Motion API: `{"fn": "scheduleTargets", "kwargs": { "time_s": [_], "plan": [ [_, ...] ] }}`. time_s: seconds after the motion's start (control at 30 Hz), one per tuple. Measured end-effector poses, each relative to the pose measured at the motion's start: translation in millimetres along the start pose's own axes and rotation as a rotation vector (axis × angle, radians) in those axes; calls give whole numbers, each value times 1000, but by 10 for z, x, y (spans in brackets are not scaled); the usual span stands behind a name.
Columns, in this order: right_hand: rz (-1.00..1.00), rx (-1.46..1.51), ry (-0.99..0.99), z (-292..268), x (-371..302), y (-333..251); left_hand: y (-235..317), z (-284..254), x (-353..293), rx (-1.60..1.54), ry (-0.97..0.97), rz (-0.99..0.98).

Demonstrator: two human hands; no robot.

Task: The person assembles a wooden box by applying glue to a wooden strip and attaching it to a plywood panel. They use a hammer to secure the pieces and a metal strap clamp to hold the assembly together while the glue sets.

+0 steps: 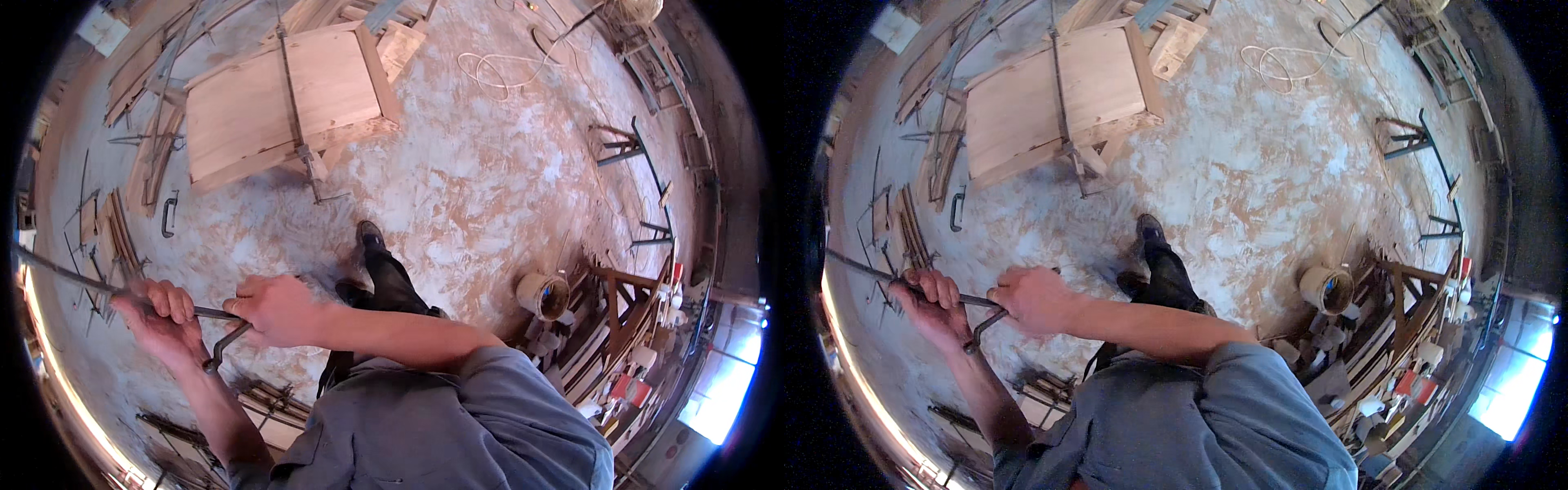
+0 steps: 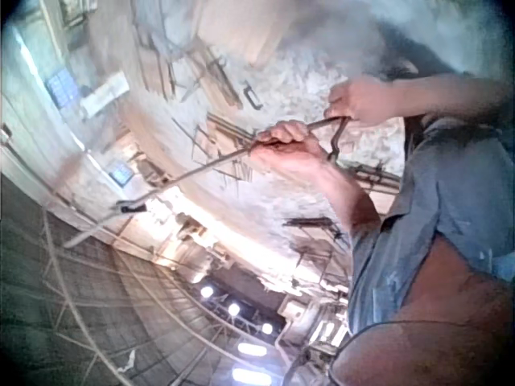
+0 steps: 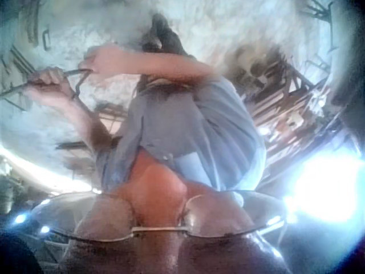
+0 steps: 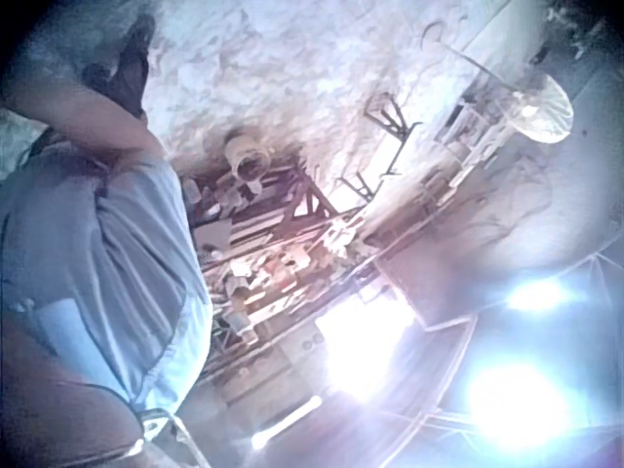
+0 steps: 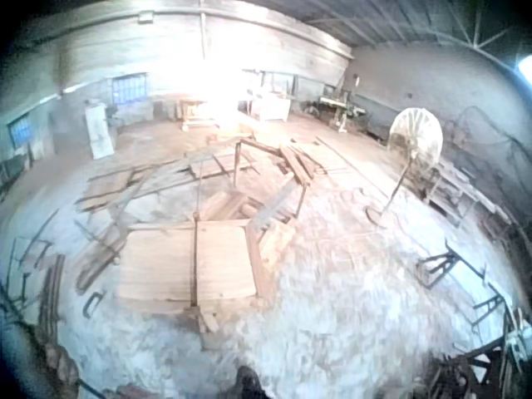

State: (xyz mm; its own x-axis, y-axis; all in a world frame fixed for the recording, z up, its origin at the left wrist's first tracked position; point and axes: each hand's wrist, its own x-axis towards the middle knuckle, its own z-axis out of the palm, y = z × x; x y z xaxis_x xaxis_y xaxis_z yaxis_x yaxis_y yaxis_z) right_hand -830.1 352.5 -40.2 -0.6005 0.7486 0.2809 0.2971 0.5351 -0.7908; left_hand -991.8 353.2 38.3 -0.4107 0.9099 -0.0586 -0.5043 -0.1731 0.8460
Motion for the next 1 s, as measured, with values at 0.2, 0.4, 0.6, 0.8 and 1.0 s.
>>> {"fn": "scheduleTargets", "kwargs": {
  "time_s": [0.2,0.4,0.6,0.8,1.0],
  "plan": [
    [78,-85,-24,-458,-68,136,-225,130,33,-105,-137,-10],
    [249,-89,-166,-641,-468,369,-709,-144,-315,167,-94,-206],
    [370,-71,-337,-490,-1299,569,-1159,-613,-986,290,82,-588],
    [349,-91,-229,-402,-2000,846,-363,-1412,-484,1453,-39,-270],
    [265,-74,-169,-652,-2097,1014,336,-664,-2,2230,-623,358]
  ]
}}
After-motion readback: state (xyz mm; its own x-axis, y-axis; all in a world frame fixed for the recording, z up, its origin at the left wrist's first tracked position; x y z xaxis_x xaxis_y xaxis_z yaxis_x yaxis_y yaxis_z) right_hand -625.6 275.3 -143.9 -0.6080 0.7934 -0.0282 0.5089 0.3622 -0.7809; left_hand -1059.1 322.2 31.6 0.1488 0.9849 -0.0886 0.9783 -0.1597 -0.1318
